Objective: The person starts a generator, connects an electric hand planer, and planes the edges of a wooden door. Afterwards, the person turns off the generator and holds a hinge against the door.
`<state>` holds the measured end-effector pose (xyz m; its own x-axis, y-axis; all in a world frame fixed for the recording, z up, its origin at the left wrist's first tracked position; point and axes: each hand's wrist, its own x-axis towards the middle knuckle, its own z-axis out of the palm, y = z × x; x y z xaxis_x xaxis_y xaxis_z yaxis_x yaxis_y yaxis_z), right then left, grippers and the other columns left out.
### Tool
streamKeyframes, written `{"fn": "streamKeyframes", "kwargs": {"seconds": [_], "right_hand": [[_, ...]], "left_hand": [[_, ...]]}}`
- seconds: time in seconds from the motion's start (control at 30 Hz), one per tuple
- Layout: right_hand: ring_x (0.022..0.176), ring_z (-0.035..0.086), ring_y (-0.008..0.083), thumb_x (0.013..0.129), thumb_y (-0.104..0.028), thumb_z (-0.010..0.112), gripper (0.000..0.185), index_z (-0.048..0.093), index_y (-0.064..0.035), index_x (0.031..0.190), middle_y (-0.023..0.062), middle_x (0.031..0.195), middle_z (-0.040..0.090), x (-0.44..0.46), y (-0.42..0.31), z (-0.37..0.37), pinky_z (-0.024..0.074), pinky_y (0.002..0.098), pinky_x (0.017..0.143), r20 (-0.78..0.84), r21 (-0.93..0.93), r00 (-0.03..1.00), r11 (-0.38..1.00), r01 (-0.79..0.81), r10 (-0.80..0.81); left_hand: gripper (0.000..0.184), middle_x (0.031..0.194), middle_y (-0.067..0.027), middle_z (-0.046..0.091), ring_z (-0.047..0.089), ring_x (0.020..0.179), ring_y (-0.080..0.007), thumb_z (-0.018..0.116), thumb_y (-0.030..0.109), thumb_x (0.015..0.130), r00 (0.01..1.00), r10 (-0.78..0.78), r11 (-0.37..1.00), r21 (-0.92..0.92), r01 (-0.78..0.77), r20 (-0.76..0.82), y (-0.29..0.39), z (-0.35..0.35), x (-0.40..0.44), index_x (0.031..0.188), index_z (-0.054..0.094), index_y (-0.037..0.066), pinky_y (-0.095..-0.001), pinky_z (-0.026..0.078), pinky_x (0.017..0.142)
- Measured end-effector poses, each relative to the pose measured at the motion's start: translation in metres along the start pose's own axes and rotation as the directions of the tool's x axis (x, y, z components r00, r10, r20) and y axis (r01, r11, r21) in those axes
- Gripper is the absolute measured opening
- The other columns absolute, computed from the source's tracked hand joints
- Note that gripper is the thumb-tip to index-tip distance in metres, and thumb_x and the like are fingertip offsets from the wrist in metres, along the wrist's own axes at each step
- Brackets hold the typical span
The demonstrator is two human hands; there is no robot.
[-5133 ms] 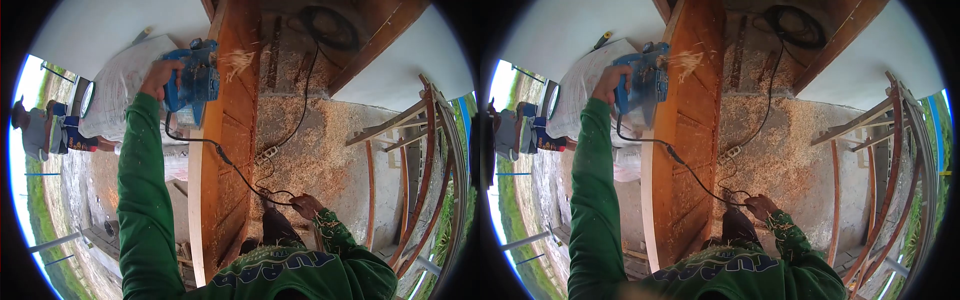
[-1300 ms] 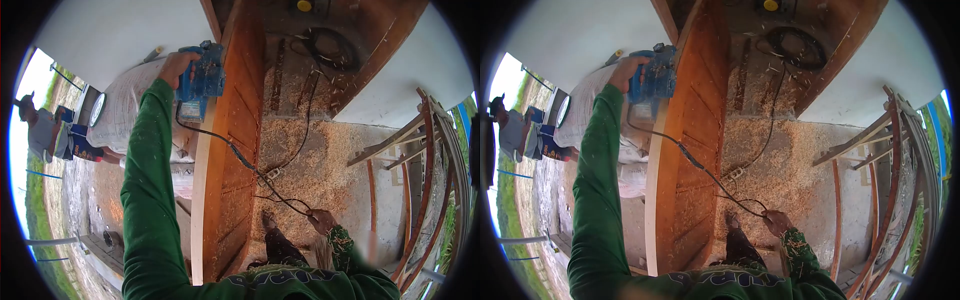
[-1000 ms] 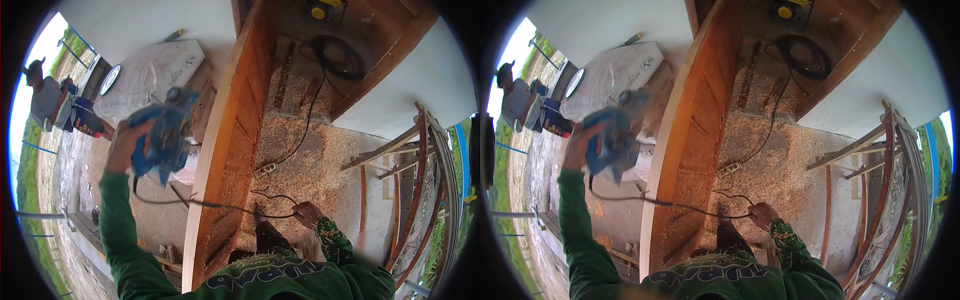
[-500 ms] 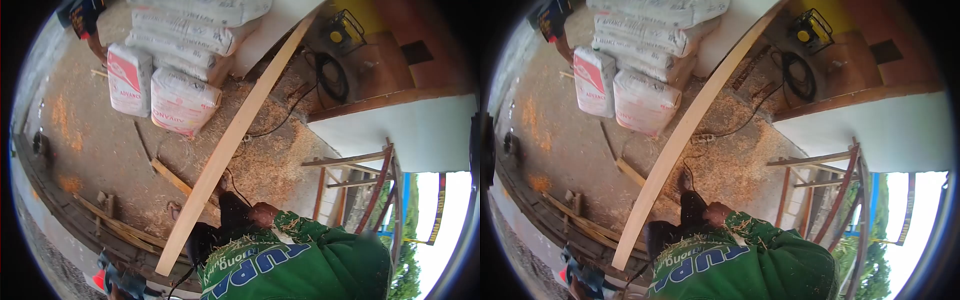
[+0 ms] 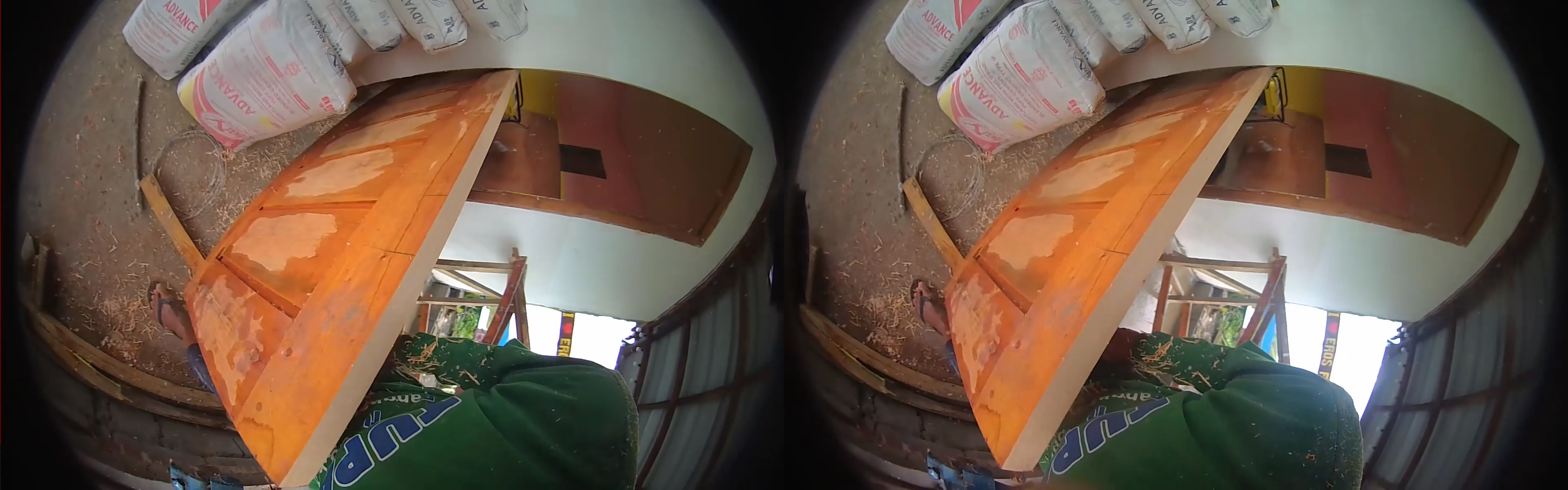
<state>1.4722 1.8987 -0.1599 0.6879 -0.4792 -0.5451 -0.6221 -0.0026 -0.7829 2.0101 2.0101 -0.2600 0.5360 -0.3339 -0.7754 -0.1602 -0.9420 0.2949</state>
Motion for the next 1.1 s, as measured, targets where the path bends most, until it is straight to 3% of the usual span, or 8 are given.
{"fn": "streamKeyframes", "kwargs": {"seconds": [0.5,1.1], "right_hand": [[0.087,0.060,0.0346,0.076,-0.012,0.059,0.021,0.058,-0.0025,0.095,0.0186,0.092,0.062,0.004,-0.067,-0.023,0.0483,0.0443,0.074,-0.014,0.000,0.970,0.970,-0.243,0.243],[0.089,0.059,0.0350,0.076,-0.010,0.059,0.024,0.058,-0.0019,0.099,0.0190,0.094,0.062,-0.008,-0.088,-0.021,0.0483,0.0436,0.076,0.017,-0.047,0.929,0.928,-0.370,0.371]], "left_hand": [[0.048,0.067,-0.0081,0.061,0.054,0.053,-0.0185,0.060,0.053,0.079,0.999,-0.039,0.993,0.115,0.038,0.005,-0.034,0.019,0.023,0.093,0.065,0.007,-0.0343,0.045,0.054],[0.060,0.072,-0.0118,0.064,0.057,0.060,-0.0229,0.062,0.063,0.074,0.976,-0.146,0.925,0.328,0.192,-0.160,-0.073,-0.024,0.037,0.097,0.068,0.008,-0.0394,0.048,0.062]]}}
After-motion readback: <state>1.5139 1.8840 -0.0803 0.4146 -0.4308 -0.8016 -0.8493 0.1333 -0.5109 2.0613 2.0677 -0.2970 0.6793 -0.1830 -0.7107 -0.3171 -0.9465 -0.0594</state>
